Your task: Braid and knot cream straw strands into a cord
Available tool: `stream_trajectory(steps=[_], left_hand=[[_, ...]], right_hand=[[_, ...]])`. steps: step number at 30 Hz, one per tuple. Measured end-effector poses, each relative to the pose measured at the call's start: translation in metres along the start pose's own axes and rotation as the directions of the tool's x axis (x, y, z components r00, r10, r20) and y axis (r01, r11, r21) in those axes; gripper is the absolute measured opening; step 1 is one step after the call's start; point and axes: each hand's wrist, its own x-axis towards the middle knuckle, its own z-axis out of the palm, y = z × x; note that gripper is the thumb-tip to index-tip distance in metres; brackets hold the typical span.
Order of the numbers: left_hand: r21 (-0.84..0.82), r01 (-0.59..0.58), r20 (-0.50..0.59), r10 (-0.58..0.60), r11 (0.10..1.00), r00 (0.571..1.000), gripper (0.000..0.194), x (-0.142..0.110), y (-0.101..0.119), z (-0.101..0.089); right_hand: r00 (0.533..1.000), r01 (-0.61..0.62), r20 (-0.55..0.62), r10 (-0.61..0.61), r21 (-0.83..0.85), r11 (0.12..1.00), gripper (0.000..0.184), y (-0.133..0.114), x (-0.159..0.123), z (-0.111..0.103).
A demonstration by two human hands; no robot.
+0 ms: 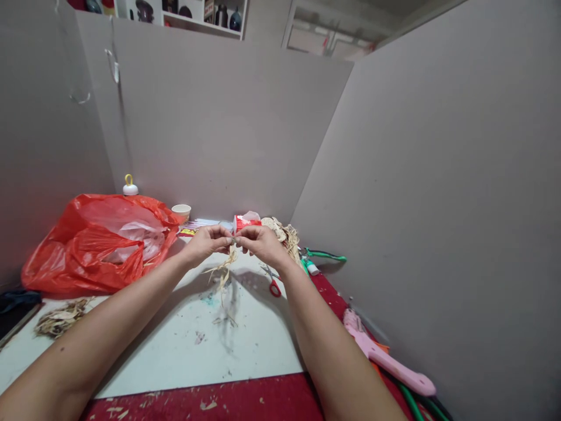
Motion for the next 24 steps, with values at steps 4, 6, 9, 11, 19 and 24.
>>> stream_trajectory(steps=[4, 6, 9, 11, 19, 24], left_hand=[[0.001, 0.007, 0.019, -0.007, 1.000, 1.000, 0.022, 0.0006, -0.0010, -0.0005], [-0.007, 0.012, 0.016, -0.012, 1.000, 1.000, 0.022, 0.0003, -0.0002, -0.0001], [-0.009, 0.021, 0.004, -0.021, 1.000, 1.000, 0.021, -0.0003, 0.0013, 0.0008], [-0.008, 0.022, 0.002, -0.022, 1.000, 1.000, 0.020, -0.0006, 0.0019, 0.0013], [-0.028, 0.009, -0.068, -0.011, 1.000, 0.998, 0.019, 0.0007, 0.0018, 0.0018], [-0.004, -0.020, -0.106, 0.019, 1.000, 0.994, 0.018, 0.0008, 0.0051, 0.0028]], right_hand=[[0.997, 0.060, 0.043, -0.056, -0.102, 0.993, 0.012, -0.0006, -0.0012, 0.0002], [0.997, 0.069, 0.046, -0.064, -0.113, 0.991, 0.010, -0.0001, -0.0014, 0.0001], [0.998, 0.064, 0.030, -0.061, -0.114, 0.991, 0.009, 0.0004, -0.0015, -0.0005], [0.998, 0.059, 0.020, -0.057, -0.111, 0.992, 0.008, 0.0003, -0.0015, -0.0008], [0.992, 0.125, 0.019, -0.124, -0.123, 0.984, 0.014, -0.0045, -0.0031, 0.0029], [0.991, 0.129, 0.006, -0.130, -0.166, 0.978, 0.016, -0.0076, -0.0039, 0.0023]])
